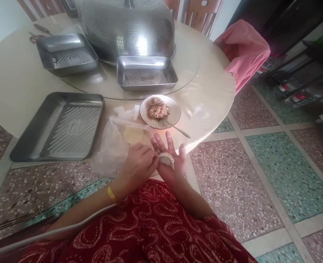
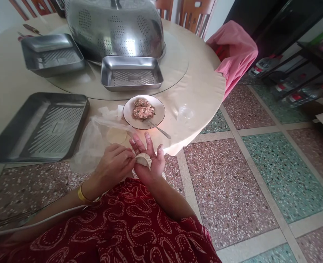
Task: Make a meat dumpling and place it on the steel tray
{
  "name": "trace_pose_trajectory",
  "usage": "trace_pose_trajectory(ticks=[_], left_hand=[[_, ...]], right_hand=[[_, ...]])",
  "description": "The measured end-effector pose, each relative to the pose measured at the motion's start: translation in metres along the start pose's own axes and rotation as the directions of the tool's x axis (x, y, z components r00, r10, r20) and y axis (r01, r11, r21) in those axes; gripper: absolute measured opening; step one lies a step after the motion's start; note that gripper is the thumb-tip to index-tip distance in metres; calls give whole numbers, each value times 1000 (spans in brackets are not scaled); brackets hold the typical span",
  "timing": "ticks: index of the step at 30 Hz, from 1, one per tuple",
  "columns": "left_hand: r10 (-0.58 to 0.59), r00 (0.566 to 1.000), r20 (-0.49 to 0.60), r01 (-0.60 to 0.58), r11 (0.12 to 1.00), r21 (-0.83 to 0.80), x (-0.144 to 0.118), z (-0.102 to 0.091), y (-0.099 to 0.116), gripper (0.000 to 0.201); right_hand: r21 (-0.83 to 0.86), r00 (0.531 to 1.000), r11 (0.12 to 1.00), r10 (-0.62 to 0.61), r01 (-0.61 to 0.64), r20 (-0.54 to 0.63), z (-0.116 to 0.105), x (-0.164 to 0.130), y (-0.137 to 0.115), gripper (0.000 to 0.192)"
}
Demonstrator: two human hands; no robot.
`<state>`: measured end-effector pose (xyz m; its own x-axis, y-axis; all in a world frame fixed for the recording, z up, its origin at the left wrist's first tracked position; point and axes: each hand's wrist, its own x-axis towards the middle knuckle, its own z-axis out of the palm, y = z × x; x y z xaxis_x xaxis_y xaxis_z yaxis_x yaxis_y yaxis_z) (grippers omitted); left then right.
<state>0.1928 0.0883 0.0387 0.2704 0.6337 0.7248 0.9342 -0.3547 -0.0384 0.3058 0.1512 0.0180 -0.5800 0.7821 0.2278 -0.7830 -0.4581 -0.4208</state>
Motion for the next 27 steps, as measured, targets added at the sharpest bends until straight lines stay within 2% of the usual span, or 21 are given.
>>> trace_pose_trajectory(ticks=[6,13,19,21,27], left_hand=[[-5,1000,-4,5,1000,-14,0,-6,3,15],[84,996,-18,-83,996,27,5,-2,2,19],[51,999,-19,-50,998,32,4,-5,5,14],[78,997,-30,-76,996,37,6,-7,4,17],[164,984,64,-167,985,46,10,-11,-1,26]], right_hand=[[13,1000,1000,7,-7,5,-2,0,0,59],[70,999,997,35,-33,-29,1,-2,0,55],[55,999,998,27,-26,-19,0,-2,-1,55],[50,1000,998,31,-31,-2,-1,-2,0,56],[32,997,997,62,-64,35,-3,-4,3,56]])
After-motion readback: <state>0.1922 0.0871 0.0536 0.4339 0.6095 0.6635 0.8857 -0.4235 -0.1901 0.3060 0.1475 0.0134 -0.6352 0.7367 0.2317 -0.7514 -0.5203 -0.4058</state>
